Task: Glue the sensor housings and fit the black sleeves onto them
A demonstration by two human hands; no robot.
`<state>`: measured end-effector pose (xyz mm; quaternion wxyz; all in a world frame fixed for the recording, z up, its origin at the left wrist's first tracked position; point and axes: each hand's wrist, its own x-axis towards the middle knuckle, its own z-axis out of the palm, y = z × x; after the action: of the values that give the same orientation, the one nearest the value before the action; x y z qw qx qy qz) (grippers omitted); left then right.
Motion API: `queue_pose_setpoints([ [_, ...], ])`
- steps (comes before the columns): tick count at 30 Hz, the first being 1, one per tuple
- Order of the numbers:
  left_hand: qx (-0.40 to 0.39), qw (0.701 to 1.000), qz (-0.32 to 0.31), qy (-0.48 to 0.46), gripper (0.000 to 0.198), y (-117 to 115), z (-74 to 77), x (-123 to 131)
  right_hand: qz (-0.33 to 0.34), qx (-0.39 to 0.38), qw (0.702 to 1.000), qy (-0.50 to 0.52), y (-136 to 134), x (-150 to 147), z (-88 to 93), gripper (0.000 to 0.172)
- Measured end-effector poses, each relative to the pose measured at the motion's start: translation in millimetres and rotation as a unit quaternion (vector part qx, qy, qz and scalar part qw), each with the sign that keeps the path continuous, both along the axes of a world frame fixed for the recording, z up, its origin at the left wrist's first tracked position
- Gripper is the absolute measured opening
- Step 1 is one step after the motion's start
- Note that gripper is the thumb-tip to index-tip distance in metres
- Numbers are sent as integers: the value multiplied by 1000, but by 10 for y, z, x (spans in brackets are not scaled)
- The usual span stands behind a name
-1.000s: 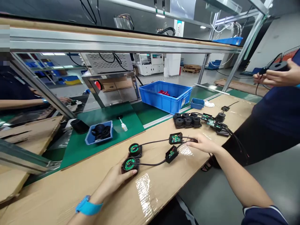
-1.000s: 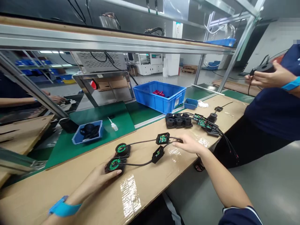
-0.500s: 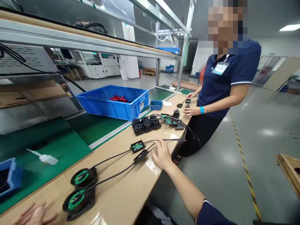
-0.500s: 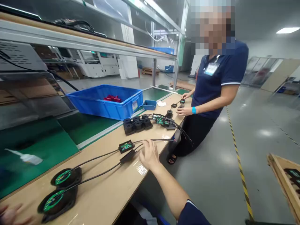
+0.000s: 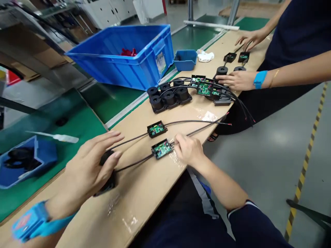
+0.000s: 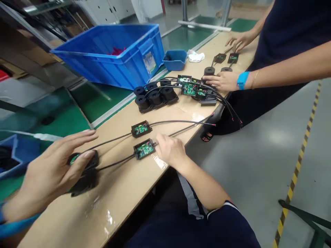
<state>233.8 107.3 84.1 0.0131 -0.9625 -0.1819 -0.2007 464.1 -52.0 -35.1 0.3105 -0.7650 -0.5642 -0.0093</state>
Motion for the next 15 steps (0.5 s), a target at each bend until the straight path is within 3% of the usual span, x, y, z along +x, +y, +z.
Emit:
queue_pose_setpoints([
  [3, 12, 994, -68, 89, 40, 526, -47, 698, 42, 11, 999, 1, -18, 49, 3, 17],
  [7, 16, 984, -133, 113, 48, 1119, -336, 1284, 112, 18, 993, 30, -47, 132, 49, 24],
  [10, -30, 980, -149, 129, 52, 1294, -499, 1444, 160, 11, 985, 57, -24, 193, 77, 21],
  [15, -59, 981, -127, 132, 67, 1293, -550, 1461, 143, 53, 986, 69, 29, 201, 2, 22],
])
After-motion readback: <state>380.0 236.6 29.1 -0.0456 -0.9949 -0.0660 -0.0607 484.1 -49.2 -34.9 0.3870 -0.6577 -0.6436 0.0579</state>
